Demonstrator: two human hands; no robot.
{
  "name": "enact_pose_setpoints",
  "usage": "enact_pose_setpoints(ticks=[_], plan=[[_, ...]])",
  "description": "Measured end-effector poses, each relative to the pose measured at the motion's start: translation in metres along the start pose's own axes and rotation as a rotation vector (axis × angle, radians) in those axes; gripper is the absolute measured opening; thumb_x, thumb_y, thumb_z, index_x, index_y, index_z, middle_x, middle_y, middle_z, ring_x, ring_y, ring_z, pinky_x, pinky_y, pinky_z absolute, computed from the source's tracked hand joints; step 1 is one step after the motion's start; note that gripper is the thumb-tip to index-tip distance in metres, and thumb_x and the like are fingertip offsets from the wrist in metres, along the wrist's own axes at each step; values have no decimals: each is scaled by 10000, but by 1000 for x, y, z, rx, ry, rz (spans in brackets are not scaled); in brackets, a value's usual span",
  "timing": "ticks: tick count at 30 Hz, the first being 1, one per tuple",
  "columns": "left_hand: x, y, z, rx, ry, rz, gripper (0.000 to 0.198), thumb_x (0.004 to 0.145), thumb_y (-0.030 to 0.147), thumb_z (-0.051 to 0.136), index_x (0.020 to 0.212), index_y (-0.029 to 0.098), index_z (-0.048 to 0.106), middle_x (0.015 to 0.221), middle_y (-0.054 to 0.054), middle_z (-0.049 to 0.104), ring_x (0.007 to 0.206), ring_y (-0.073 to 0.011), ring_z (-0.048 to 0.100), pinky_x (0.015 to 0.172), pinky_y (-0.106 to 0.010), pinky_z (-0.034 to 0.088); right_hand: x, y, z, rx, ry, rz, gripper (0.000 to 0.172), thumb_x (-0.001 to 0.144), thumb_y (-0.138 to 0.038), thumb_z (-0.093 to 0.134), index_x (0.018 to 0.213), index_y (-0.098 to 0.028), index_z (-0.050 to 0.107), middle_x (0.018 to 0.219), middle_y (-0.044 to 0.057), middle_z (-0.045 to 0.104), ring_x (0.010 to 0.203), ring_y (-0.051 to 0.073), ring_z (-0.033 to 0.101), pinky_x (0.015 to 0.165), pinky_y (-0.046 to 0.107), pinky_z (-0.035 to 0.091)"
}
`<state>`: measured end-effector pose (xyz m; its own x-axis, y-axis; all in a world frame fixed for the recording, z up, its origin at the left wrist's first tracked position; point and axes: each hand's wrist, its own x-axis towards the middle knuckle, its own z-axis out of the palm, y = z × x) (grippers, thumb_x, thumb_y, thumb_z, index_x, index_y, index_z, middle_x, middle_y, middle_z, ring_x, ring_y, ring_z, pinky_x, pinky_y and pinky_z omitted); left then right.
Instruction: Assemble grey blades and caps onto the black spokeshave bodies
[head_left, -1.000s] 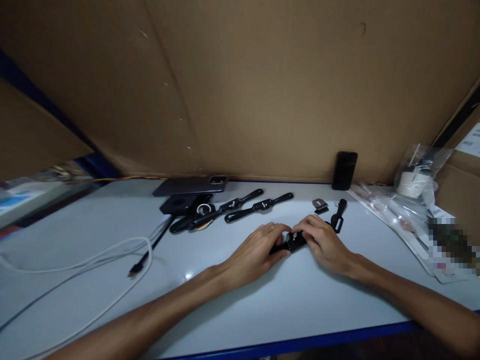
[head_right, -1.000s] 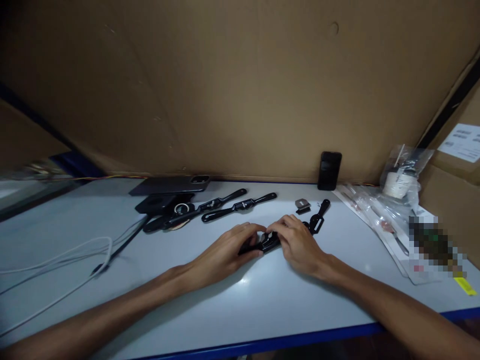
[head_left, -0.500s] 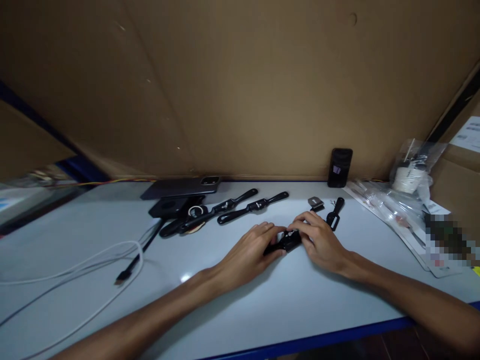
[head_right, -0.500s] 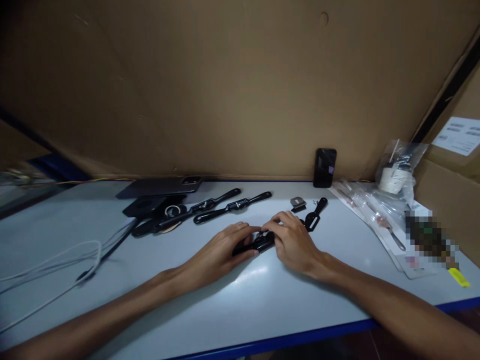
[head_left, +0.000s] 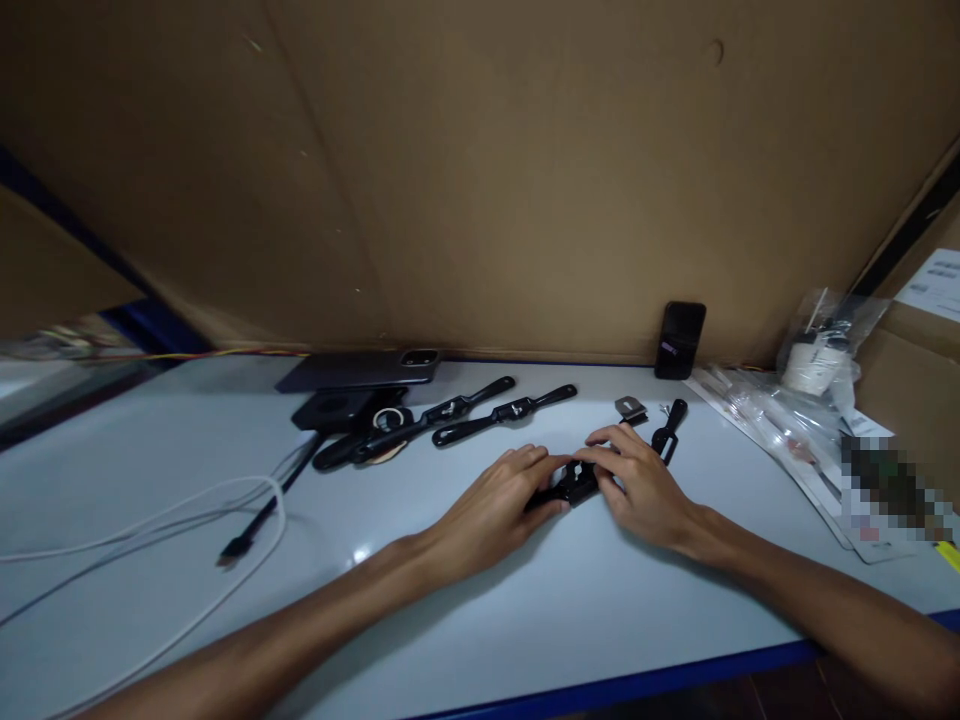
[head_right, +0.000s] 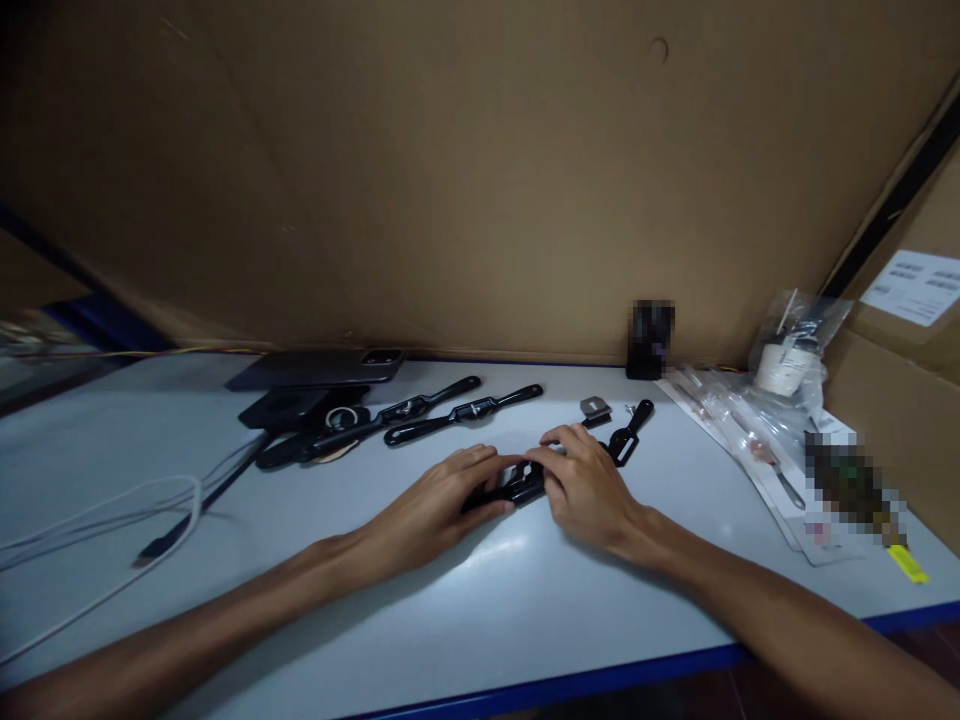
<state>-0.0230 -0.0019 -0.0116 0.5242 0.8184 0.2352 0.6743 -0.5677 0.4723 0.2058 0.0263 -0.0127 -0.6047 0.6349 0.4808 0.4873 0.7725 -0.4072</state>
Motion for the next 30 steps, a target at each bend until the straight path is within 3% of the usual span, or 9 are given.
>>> enact_pose_setpoints(ticks=[5, 9, 12, 18, 21, 24, 27, 30], plan=[[0, 0, 0, -12, -4, -29, 186, 981, 266, 635, 1151, 206, 679, 960, -54, 638, 888, -244, 586, 802, -374, 481, -2, 1, -2, 45, -20, -100, 371, 879, 39, 503, 998, -218, 743, 1194, 99, 637, 1112, 241, 581, 964, 461, 533], [0, -2, 1, -37, 9, -21, 296, 967, 257, 636, 1262, 237, 654, 954, -46, 646, 875, -239, 592, 817, -379, 493, -1, -1, -4, -33, -5, -19, 364, 893, 26, 499, 1068, -195, 729, 1162, 110, 641, 1108, 251, 577, 980, 469, 534], [0, -3, 1, -42, 16, -20, 268, 972, 277, 617, 1232, 240, 671, 949, -48, 645, 877, -245, 596, 830, -394, 505, 0, -2, -5, 7, -47, -47, 440, 886, 31, 504, 1177, -216, 722, 1204, 111, 631, 1139, 246, 574, 996, 466, 538], [0, -5, 1, -50, 20, -30, 332, 965, 325, 632, 1285, 248, 675, 947, -47, 658, 873, -250, 622, 805, -374, 516, 0, -1, -7, -11, -68, -72, 360, 867, 40, 527, 1026, -197, 746, 1223, 110, 643, 1154, 243, 579, 1017, 458, 530], [-1, -8, 3, -46, 21, -32, 328, 965, 331, 635, 1278, 243, 684, 966, -58, 665, 891, -258, 628, 817, -382, 515, 0, -3, -7, -52, -39, -13, 355, 895, 23, 504, 1091, -164, 734, 1204, 132, 645, 1148, 251, 572, 1022, 458, 527], [-1, -10, 5, -49, 23, -32, 320, 971, 334, 626, 1269, 232, 686, 988, -69, 665, 919, -267, 626, 837, -398, 516, 1, -6, -6, -41, -84, -61, 422, 863, 34, 522, 1152, -189, 733, 1222, 118, 640, 1163, 246, 562, 1023, 446, 528], [-2, -11, 5, -55, 23, -24, 354, 979, 348, 625, 1314, 239, 664, 1001, -67, 670, 923, -265, 629, 833, -391, 518, 0, -5, -6, -34, -108, -92, 367, 846, 36, 541, 1025, -205, 752, 1217, 97, 645, 1147, 232, 572, 1009, 426, 532], [-2, -10, 3, -44, 16, -24, 347, 979, 328, 631, 1313, 240, 665, 976, -60, 666, 903, -257, 627, 824, -382, 518, 0, -3, -6, -59, -52, -24, 328, 882, 23, 521, 1004, -187, 741, 1196, 112, 655, 1142, 241, 580, 1015, 446, 527]])
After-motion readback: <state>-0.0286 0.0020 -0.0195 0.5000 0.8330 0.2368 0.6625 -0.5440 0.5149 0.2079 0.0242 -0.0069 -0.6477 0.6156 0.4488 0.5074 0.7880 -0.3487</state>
